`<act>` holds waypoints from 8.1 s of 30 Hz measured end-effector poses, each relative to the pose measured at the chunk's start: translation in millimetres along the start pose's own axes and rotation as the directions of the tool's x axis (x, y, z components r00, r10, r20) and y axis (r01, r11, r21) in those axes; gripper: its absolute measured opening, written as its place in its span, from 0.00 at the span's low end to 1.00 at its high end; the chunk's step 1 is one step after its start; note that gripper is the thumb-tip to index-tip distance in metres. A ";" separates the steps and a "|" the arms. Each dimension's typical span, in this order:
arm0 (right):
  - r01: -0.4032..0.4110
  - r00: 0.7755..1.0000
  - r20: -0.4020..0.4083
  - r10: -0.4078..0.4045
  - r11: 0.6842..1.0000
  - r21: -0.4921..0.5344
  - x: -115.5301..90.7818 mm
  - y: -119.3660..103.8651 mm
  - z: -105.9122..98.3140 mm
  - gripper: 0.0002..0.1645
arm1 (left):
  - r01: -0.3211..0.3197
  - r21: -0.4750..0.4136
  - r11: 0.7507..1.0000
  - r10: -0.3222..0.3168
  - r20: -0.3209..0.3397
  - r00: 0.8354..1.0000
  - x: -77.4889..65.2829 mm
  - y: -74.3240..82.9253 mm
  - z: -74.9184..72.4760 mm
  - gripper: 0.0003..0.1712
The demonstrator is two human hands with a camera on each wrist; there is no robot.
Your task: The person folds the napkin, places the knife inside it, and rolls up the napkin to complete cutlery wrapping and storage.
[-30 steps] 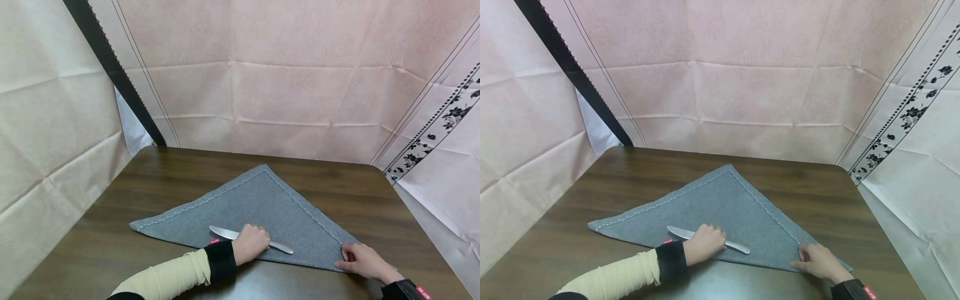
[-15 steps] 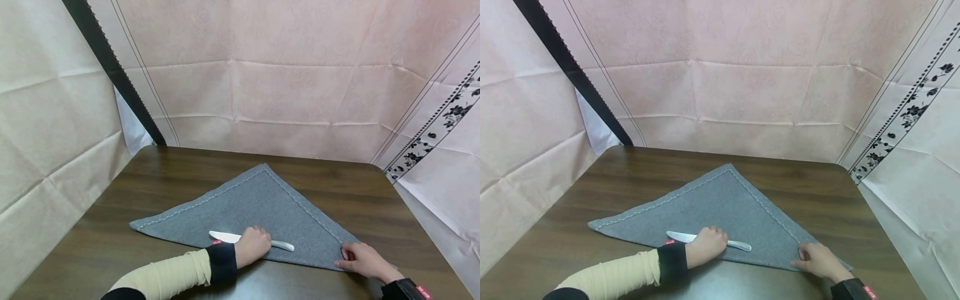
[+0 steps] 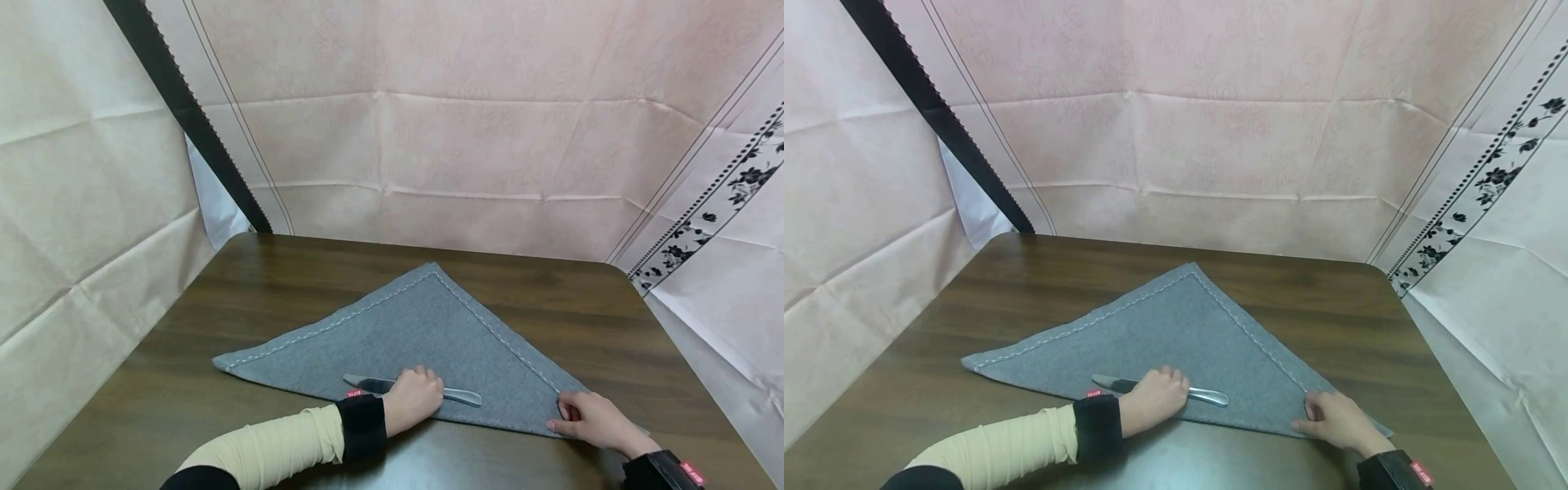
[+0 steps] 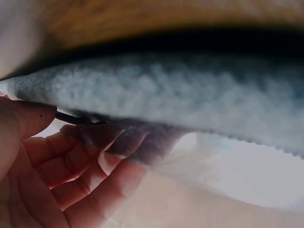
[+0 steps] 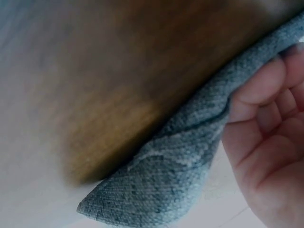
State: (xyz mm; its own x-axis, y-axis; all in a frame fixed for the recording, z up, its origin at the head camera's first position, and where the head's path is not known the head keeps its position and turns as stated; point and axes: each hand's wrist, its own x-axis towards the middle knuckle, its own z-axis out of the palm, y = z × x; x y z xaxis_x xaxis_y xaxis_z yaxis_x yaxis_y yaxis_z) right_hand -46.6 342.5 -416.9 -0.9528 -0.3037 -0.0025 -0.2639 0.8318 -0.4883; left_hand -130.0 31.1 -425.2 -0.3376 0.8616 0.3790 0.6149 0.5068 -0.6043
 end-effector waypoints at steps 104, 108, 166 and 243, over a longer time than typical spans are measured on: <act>0.485 0.874 -0.084 -0.478 0.870 0.087 242.6 -269.1 88.5 0.13 | 0.596 -0.534 0.600 -0.539 0.281 0.794 -150.1 -177.5 -1.1 0.29; 0.440 0.898 -0.082 -0.433 0.882 0.167 252.1 -284.4 95.5 0.09 | 0.565 -0.530 0.632 -0.526 0.242 0.815 -146.2 -174.0 -2.3 0.27; 0.478 0.829 -0.471 -0.301 0.819 0.317 160.8 -228.6 32.2 0.11 | 0.671 -0.444 0.594 -0.323 0.632 0.704 -119.3 -137.2 2.0 0.12; 0.181 0.983 0.031 -0.182 0.982 0.047 73.0 -89.7 36.3 0.16 | 0.152 -0.756 0.636 0.185 0.340 0.922 -74.6 -118.6 10.1 0.06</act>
State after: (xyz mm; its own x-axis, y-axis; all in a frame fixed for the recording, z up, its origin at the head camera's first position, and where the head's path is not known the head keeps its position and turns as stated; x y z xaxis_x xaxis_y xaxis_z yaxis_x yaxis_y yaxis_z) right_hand -87.0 228.9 -404.9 -0.8836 -0.4644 0.0598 -0.4244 0.7403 -0.5214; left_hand -184.9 -93.0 -388.9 -0.4404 0.8978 -0.0006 0.8790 0.4313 0.2033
